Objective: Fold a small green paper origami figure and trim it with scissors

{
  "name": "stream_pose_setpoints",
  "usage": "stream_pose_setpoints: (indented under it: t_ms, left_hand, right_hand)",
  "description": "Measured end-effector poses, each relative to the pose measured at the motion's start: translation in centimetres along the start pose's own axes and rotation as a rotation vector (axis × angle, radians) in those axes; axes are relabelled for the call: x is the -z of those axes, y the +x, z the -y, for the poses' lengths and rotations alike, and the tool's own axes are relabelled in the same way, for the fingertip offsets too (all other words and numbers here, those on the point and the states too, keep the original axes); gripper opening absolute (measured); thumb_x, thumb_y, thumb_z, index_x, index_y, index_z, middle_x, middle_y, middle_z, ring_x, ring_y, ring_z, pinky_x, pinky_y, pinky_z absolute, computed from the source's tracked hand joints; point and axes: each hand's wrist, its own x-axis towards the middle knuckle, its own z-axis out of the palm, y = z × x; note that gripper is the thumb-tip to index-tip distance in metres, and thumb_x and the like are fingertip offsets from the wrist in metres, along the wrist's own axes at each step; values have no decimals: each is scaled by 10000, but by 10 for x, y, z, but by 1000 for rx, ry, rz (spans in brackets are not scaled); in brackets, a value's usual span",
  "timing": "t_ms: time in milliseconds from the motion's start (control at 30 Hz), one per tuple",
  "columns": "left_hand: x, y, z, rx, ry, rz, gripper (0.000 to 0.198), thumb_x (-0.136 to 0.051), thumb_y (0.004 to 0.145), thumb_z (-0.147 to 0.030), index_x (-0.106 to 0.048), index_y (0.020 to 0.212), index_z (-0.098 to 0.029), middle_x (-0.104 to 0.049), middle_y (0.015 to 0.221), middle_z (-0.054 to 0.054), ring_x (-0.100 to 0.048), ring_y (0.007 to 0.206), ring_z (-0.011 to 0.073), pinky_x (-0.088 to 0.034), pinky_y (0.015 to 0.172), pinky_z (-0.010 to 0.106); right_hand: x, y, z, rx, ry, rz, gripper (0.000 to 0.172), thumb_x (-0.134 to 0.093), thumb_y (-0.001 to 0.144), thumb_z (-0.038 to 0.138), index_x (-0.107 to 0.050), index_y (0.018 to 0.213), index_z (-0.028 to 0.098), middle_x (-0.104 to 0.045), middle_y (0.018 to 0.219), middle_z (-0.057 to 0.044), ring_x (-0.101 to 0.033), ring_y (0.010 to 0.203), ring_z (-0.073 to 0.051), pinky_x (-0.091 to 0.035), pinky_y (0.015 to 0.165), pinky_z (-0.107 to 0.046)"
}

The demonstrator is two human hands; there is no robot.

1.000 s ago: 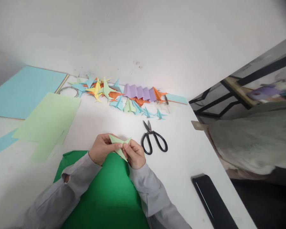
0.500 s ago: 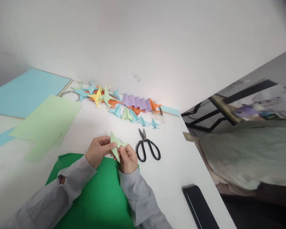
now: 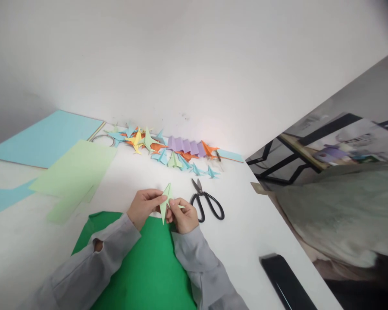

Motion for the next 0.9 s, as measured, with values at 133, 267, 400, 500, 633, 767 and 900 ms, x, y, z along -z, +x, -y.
stream_pose_setpoints:
  t_ms: [133,267,400,500,633,767,900]
  left_hand:
    - [3,1,3,-44,34,11,224,-680,634,-311,-610,653,-99,-569,445,6,-533,399,144,-444,424,298]
    - [8,3,7,-93,106,27,190,-674,647,-284,-608,639,-106,-565,450,-3,-525,404,126,-424,421,266]
    - [12,5,8,-140,146,-9,179,-675,644,-275,-604,618,-113,-576,462,-5,-521,408,120,-423,429,259]
    - [11,4,5,-160,215,-54,187,-701,607,-275,-619,619,-107,-608,495,11,-553,457,130,-445,471,257]
    - [9,3,1,-120,204,-92,226,-725,566,-292,-618,623,-102,-630,521,20,-568,478,122,-460,492,244]
    - [10,3,-3,-66,212,-38,273,-761,500,-285,-590,615,-106,-635,525,24,-584,475,139,-476,488,264]
    - [11,4,-6,-42,233,43,262,-744,533,-294,-580,616,-108,-639,539,36,-597,493,154,-485,510,287]
  right_hand:
    - [0,1,0,18,20,45,345,-649,668,453,-550,544,147,-551,408,26,-458,333,-61,-344,359,-182]
    - [-2,-2,4,79,-35,39,296,-678,648,411,-572,562,148,-568,445,21,-466,353,-62,-366,369,-187]
    - [-4,-5,5,102,-59,25,230,-695,631,364,-611,634,149,-589,461,16,-476,360,-68,-390,370,-192]
    - [-3,-4,1,170,-120,-34,181,-684,642,321,-623,658,152,-601,470,12,-495,375,-80,-410,381,-201]
    - [3,-3,-4,274,-286,-78,172,-653,674,324,-628,638,158,-614,493,-3,-521,397,-100,-426,400,-218]
    - [7,-3,-6,277,-396,-91,195,-630,698,354,-632,660,163,-631,516,-18,-547,423,-116,-445,425,-233]
    - [7,-3,-4,233,-353,-64,206,-614,713,357,-614,669,156,-612,494,-8,-518,397,-97,-429,406,-218]
